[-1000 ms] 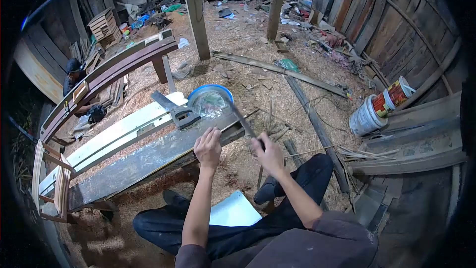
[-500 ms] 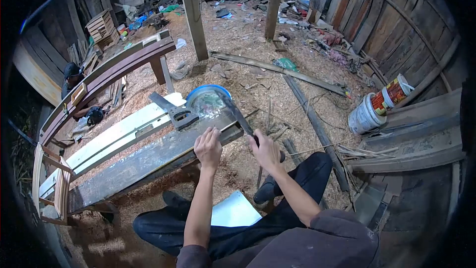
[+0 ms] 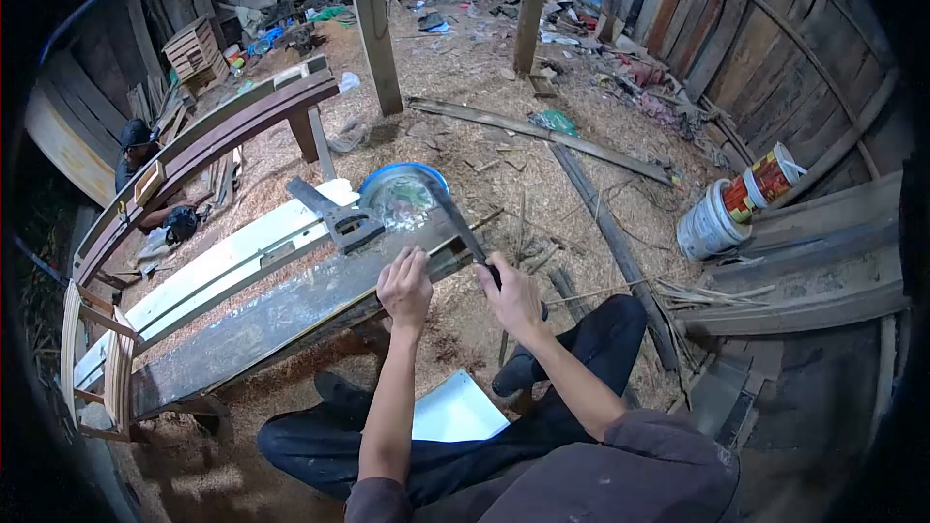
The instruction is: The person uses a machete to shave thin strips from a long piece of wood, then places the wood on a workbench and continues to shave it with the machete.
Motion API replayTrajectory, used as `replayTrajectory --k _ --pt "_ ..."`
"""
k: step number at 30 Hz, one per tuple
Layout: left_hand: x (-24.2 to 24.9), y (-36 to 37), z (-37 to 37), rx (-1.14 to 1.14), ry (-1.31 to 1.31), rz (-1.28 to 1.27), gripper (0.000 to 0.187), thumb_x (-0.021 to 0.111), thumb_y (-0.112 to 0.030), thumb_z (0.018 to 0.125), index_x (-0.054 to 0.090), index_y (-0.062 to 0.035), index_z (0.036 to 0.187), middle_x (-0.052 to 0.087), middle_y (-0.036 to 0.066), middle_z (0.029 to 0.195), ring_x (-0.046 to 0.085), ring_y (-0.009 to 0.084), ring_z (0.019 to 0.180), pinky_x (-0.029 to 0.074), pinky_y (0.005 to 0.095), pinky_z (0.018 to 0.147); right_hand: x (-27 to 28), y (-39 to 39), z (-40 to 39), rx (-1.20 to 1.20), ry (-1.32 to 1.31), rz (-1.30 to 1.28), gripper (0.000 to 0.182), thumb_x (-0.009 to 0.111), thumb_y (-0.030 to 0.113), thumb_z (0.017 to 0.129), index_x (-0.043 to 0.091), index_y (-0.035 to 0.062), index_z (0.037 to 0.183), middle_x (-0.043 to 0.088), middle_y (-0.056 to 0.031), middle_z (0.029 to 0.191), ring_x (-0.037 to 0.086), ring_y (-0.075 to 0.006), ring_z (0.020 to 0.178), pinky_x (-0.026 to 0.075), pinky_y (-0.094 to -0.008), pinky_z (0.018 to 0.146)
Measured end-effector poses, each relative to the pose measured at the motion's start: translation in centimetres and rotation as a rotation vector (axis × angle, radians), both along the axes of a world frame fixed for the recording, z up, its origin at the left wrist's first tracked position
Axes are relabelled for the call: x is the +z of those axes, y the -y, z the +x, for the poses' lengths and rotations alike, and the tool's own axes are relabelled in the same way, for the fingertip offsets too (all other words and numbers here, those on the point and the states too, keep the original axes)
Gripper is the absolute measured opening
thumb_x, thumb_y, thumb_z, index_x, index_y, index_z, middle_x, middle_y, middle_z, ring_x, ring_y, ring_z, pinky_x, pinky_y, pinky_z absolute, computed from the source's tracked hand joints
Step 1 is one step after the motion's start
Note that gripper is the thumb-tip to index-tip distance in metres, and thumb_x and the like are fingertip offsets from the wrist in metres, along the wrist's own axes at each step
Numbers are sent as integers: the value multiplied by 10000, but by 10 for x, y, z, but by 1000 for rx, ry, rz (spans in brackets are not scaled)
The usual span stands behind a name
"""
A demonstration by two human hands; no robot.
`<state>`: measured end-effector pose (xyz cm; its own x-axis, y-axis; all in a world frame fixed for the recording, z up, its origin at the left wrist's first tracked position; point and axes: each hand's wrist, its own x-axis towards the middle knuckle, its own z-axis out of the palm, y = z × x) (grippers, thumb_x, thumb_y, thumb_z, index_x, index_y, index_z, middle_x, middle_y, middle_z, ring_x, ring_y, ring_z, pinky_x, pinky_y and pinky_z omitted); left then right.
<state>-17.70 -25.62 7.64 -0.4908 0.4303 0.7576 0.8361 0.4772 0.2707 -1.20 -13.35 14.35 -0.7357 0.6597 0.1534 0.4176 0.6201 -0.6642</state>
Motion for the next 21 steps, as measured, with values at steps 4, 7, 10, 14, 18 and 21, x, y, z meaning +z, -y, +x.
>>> replayTrajectory --k 4,7,10,14,18,21 --pt "-2 -4 -6 12 -17 17 100 754 -95 912 790 -108 1003 810 36 1059 757 214 1105 572 373 894 1 2 5 134 -132 -3 400 538 477 1094 615 92 1170 711 -182 895 712 -440 814 527 -556 686" --pt "-1 -4 -4 8 -2 20 111 754 -91 908 791 -108 1011 809 39 1064 755 214 1109 569 371 895 -19 -11 4 103 -73 -164 370 531 472 1095 595 107 1090 704 -189 864 696 -465 802 518 -564 694" --pt "3 -8 -9 5 -5 16 130 750 -79 900 791 -108 1020 807 42 1081 752 213 1117 567 370 897 -18 -16 -4 -63 4 16 373 541 468 1092 575 97 1062 712 -213 870 689 -480 815 498 -576 682" --pt "-1 -6 -4 10 12 -17 154 742 -72 892 790 -111 1033 805 47 1098 746 210 1136 561 368 906 -4 -9 4 52 -118 -32 434 535 520 1086 594 90 1079 709 -213 850 696 -468 814 503 -554 681" --pt "1 -6 -4 -2 11 -29 143 738 -87 909 789 -120 1039 802 37 1094 740 205 1144 558 373 909 -15 -21 6 47 -86 -88 458 501 540 1093 581 91 1064 699 -219 842 707 -453 808 502 -533 663" --pt "3 -8 -4 7 11 -16 118 738 -98 924 790 -122 1027 804 29 1078 745 207 1133 559 375 908 -21 -21 0 -73 -1 50 444 516 521 1093 578 85 1048 697 -224 846 698 -468 817 500 -540 679"
